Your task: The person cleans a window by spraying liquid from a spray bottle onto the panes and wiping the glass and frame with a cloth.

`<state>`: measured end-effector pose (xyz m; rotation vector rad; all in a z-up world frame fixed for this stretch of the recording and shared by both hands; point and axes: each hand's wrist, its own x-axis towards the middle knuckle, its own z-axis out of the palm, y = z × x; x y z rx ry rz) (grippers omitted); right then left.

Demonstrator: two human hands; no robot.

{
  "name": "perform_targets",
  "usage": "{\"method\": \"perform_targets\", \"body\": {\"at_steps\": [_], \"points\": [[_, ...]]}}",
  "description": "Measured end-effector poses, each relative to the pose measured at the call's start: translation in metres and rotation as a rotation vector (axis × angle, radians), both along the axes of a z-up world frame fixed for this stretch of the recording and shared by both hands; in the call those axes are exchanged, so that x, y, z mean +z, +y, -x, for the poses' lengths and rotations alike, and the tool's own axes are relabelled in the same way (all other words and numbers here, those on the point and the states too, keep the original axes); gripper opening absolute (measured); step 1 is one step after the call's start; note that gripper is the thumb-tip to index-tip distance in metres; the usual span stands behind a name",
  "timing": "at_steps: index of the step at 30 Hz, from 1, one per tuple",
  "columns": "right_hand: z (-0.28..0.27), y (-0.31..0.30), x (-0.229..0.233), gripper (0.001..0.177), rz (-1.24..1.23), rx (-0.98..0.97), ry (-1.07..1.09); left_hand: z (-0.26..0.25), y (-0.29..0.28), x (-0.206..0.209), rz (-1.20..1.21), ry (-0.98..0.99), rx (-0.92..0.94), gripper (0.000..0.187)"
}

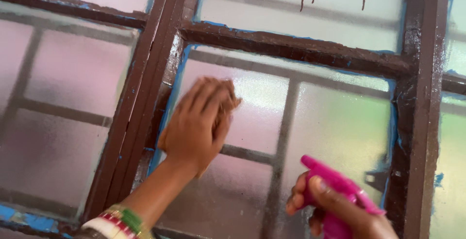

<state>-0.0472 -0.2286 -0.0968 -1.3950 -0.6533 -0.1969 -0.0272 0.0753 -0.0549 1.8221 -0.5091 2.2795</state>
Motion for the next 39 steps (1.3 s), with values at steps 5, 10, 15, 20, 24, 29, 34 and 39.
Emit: {"method": "perform_targets", "body": {"at_steps": [5, 10, 15, 20, 24, 29, 34, 39], "points": [[0.011, 0.026, -0.004, 0.044, 0.129, -0.070, 0.078, 0.016, 0.040, 0.002, -0.470, 0.046, 0.123, 0.048], [0.024, 0.057, 0.017, 0.045, 0.119, -0.004, 0.034, 0.008, 0.041, 0.036, -0.260, 0.049, 0.199, 0.044], [0.021, 0.079, 0.017, 0.035, -0.001, 0.022, -0.003, -0.005, 0.022, 0.027, 0.173, -0.058, 0.120, 0.045], [0.005, 0.074, 0.013, 0.036, 0.112, -0.024, 0.042, 0.007, 0.032, -0.019, -0.041, -0.001, 0.096, 0.044], [0.005, 0.066, 0.024, 0.030, 0.195, -0.060, -0.044, 0.014, 0.037, -0.029, -0.156, 0.032, 0.103, 0.047], [0.004, 0.062, 0.051, 0.034, 0.145, -0.032, -0.111, 0.016, 0.035, -0.029, -0.155, 0.023, 0.074, 0.045], [0.000, 0.053, 0.050, 0.035, 0.104, -0.031, -0.092, 0.012, 0.032, -0.030, -0.103, 0.064, 0.076, 0.043], [0.016, 0.053, 0.054, 0.034, 0.051, -0.274, 0.057, -0.003, 0.010, 0.009, 0.254, -0.054, 0.024, 0.045]]}}
